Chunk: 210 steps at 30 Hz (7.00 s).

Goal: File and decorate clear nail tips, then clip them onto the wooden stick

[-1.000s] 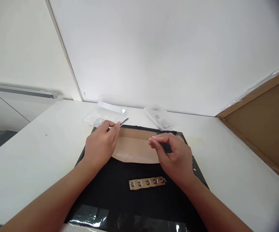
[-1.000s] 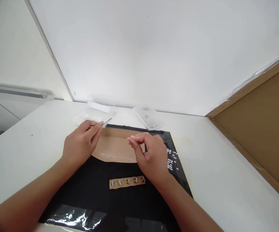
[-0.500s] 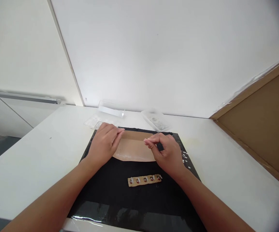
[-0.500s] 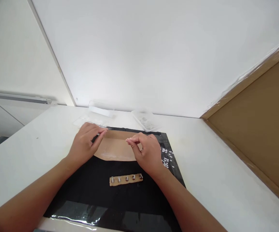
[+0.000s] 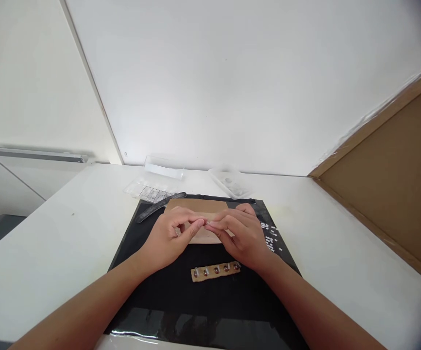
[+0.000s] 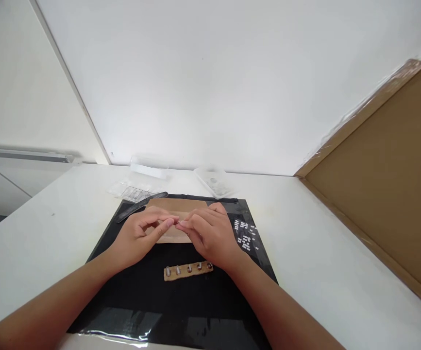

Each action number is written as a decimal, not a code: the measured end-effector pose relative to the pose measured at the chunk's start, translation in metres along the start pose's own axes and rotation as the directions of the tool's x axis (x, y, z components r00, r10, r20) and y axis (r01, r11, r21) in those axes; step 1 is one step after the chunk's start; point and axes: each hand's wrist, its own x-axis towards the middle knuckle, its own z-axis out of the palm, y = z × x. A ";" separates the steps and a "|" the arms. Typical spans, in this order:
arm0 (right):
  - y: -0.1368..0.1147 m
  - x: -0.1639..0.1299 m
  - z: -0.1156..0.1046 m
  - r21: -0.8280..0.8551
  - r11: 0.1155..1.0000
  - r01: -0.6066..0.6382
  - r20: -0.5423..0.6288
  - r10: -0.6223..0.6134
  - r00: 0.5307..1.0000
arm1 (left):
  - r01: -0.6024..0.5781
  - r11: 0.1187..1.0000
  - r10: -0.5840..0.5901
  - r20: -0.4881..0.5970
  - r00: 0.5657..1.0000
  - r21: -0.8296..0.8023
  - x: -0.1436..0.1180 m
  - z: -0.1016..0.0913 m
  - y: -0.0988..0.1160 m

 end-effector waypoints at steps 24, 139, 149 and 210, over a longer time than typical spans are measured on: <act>0.001 0.002 -0.012 0.138 0.990 -0.022 0.159 0.000 0.987 | 0.207 0.964 -0.206 0.023 0.978 -0.169 -0.006 0.008 0.006; -0.006 -0.002 -0.009 0.340 0.910 -0.238 0.221 0.168 0.961 | 0.223 0.961 -0.239 -0.088 0.967 -0.164 -0.005 0.006 -0.001; -0.005 -0.002 -0.008 0.268 0.958 -0.101 0.111 0.074 0.991 | 0.244 0.935 -0.270 -0.067 0.961 -0.256 -0.005 0.007 0.004; 0.001 -0.008 -0.009 0.059 0.998 0.038 0.039 -0.041 0.998 | 0.227 0.945 -0.219 0.060 0.974 -0.236 -0.005 0.005 0.008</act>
